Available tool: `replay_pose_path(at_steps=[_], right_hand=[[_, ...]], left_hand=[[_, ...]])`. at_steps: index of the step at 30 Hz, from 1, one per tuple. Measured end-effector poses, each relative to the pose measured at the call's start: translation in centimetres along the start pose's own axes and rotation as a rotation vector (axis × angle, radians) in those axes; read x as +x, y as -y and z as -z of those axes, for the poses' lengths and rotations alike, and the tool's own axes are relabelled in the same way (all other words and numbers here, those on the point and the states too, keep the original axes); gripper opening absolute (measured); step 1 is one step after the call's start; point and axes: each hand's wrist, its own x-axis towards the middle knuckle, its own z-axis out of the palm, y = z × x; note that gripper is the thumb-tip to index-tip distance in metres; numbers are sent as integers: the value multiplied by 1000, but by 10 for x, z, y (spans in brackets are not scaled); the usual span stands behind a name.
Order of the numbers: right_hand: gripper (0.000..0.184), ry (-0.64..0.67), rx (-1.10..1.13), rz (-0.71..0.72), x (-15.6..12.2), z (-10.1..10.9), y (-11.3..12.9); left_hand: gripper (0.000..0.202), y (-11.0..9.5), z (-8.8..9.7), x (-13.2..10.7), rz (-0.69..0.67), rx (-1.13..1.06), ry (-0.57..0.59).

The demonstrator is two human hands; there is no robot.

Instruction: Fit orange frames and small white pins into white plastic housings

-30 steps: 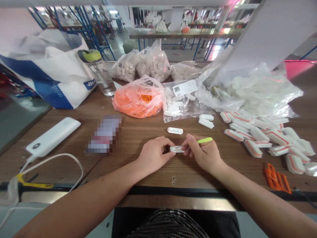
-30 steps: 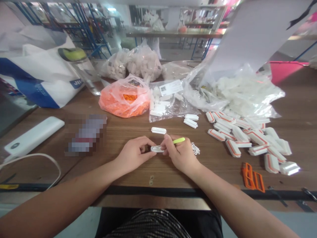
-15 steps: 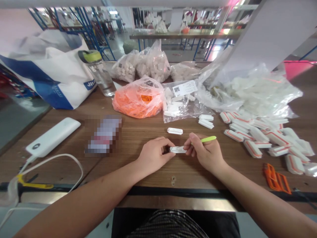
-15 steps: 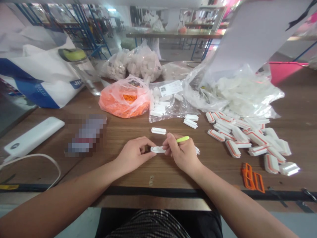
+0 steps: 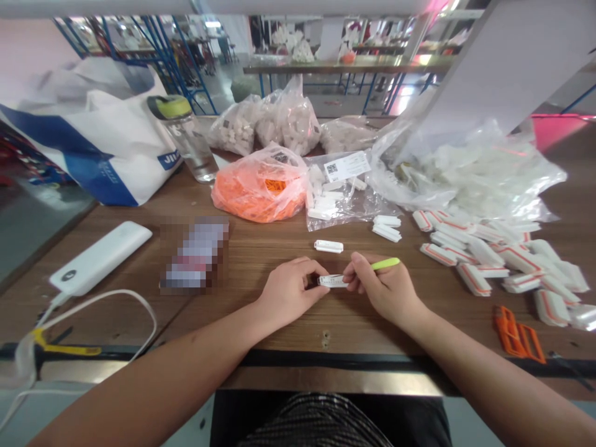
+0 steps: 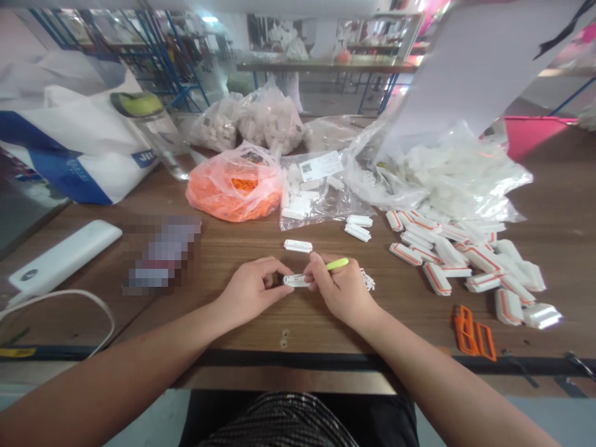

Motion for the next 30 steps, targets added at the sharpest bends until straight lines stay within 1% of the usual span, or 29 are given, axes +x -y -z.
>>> replay_pose_path(at_steps=[3,7,19,25,30], right_hand=[[42,-41,31,34,-3,-1,1],[46,-80,102,12,-3,-1,3],[46,-40,64,-16,-2,-2,-2],[39,4,-62,108,-4,1,1],[43,-57,23,94,-4,-2,1]], left_hand=[[13,0,0,0,5,2,-4],[13,0,1,1,3,-5,0],[13,0,1,1,-1,7,8],[14,1,0,-1,-13,18,-8],[13,0,0,-1,2,2,-4]])
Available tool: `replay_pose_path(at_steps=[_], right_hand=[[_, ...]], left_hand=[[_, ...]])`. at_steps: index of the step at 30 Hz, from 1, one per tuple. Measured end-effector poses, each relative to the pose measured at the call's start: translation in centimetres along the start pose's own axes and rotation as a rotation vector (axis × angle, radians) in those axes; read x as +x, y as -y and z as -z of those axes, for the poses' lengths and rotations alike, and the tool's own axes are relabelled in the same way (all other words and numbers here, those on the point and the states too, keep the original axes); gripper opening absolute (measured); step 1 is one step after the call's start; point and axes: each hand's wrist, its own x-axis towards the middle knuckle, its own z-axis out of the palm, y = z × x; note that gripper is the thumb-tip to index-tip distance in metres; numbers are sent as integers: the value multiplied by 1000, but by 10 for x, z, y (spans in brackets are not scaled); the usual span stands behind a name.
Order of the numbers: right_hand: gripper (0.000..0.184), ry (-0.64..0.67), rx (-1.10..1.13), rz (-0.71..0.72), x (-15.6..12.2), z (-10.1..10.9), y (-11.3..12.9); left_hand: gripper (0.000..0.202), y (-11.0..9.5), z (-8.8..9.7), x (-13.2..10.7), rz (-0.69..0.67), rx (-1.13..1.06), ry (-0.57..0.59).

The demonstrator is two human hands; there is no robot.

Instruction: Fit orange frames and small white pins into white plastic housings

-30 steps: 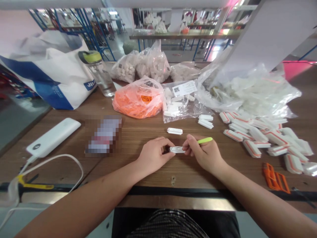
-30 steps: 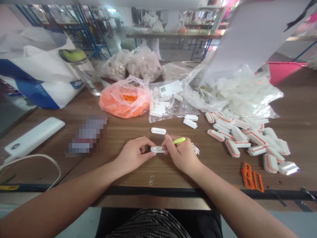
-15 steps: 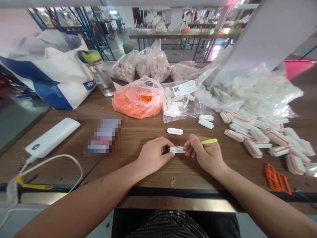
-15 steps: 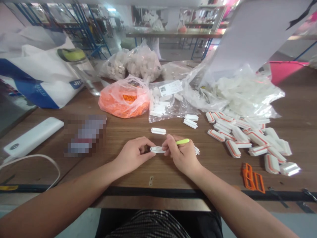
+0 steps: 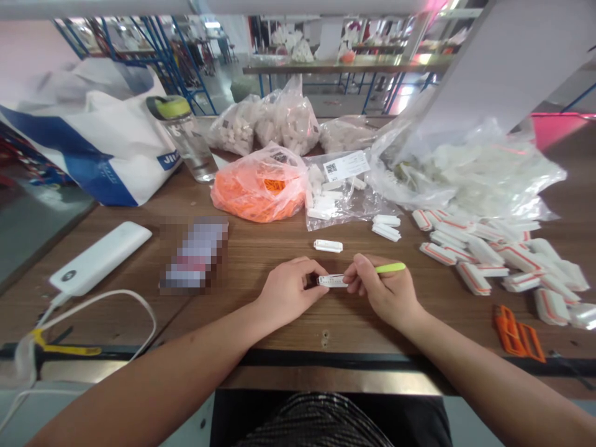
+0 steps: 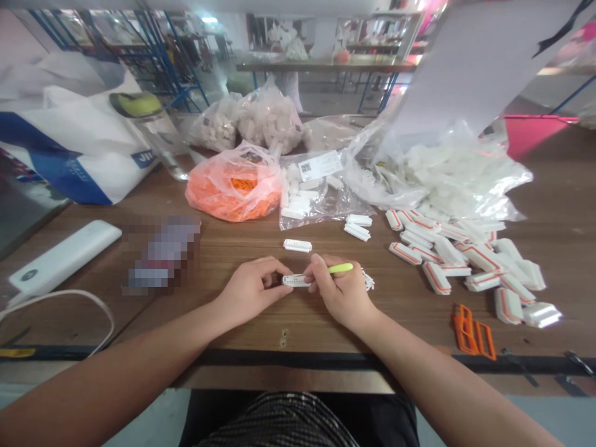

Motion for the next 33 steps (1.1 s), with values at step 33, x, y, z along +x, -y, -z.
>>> replay_pose_path(at_steps=[33], right_hand=[[47,-51,107,-103,4,1,-4]], left_hand=[[13,0,0,1,9,24,5]])
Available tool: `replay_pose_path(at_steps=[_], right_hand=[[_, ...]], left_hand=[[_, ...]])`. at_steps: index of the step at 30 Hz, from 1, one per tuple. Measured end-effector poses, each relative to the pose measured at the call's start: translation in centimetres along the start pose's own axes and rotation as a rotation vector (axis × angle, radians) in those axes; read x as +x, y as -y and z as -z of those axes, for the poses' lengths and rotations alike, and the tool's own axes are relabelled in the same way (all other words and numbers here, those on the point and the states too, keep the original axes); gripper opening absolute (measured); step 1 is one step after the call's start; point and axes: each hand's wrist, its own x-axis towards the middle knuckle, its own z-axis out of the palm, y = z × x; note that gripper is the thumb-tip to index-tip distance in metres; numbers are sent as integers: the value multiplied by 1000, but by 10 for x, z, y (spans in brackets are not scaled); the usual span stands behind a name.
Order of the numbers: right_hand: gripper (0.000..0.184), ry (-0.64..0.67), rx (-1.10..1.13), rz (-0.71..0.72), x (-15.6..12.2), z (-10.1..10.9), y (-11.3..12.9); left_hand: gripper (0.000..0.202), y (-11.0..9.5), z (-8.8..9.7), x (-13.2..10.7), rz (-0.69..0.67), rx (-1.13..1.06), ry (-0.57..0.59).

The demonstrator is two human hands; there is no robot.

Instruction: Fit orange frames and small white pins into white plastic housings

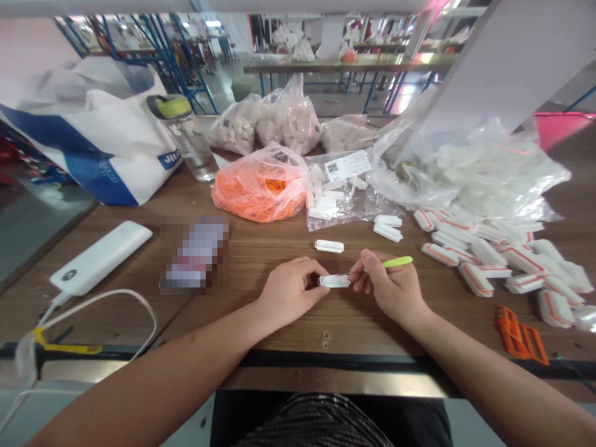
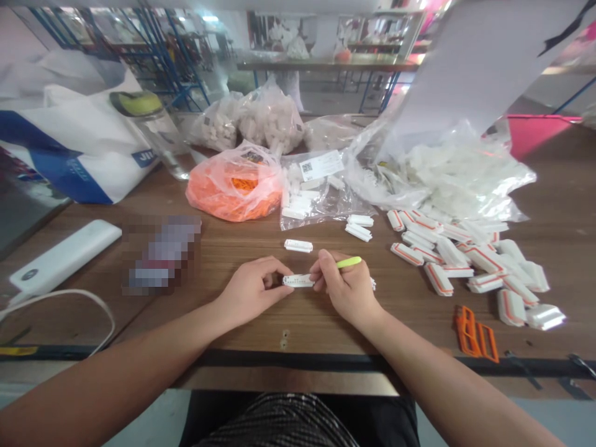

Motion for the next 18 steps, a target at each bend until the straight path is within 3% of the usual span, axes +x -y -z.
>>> replay_pose_path(at_steps=[18], right_hand=[[46,16,-128,-20,1,-2,4]], left_hand=[[13,-1,1,-1,-15,-2,-3]])
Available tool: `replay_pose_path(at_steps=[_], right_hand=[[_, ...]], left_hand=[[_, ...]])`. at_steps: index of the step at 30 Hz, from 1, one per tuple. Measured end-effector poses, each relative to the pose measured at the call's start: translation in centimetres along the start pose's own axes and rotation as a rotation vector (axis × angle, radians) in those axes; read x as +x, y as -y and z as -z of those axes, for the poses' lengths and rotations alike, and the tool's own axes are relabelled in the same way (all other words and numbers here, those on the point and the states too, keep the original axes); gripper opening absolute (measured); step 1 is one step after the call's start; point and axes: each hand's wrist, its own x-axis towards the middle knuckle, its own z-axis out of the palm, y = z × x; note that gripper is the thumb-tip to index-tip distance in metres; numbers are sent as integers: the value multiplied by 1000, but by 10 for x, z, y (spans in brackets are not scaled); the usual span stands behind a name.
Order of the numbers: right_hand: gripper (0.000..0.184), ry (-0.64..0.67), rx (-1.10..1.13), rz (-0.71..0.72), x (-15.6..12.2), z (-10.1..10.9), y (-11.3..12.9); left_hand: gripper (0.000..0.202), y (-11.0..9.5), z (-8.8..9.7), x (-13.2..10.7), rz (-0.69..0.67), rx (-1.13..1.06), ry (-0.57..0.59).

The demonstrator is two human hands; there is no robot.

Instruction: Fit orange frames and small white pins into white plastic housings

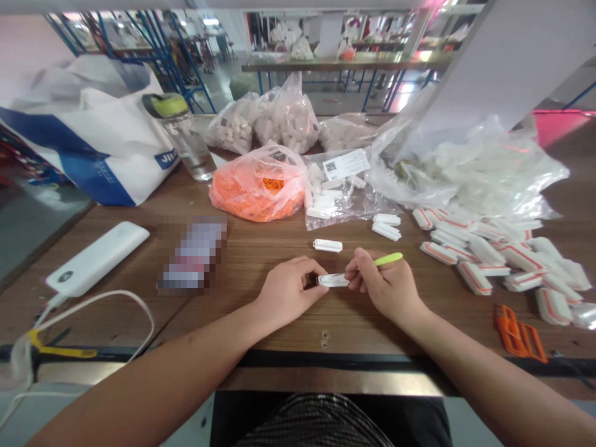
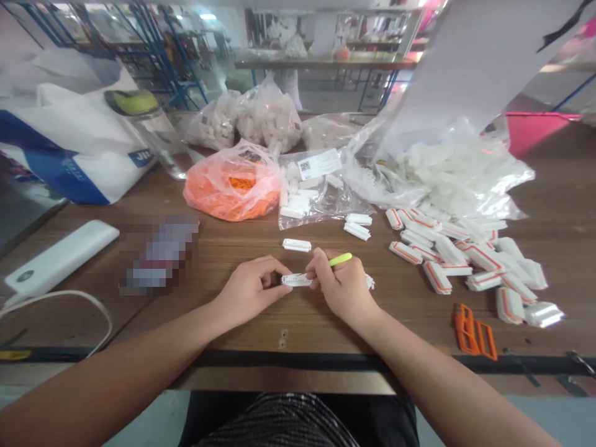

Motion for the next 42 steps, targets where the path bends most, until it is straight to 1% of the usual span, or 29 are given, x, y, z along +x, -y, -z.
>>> replay_pose_path(at_steps=[6,8,10,15,21,25,30,33,36,42], right_hand=[[42,15,-198,210,-8,1,9],[41,19,-212,252,-9,2,9],[38,22,-181,261,-9,3,7],[37,28,-136,244,-8,3,4],[39,13,-100,168,-8,1,4],[40,-9,-68,168,-7,2,3],[40,6,-73,145,-6,3,3],[43,-17,-24,134,-5,4,5],[45,-35,22,105,-4,4,6],[45,-18,77,30,-2,4,3]], left_hand=[[13,1,-2,0,13,-29,-11],[12,1,-2,0,20,-28,-9],[13,1,-1,0,21,-26,-1],[13,-2,0,0,21,-22,5],[13,-2,0,0,15,-10,-3],[13,-1,0,0,15,-8,-6],[12,-2,1,0,18,-8,3],[13,-1,1,0,17,-3,-4],[14,0,0,0,11,-12,-7],[13,-1,0,0,12,-16,-6]])
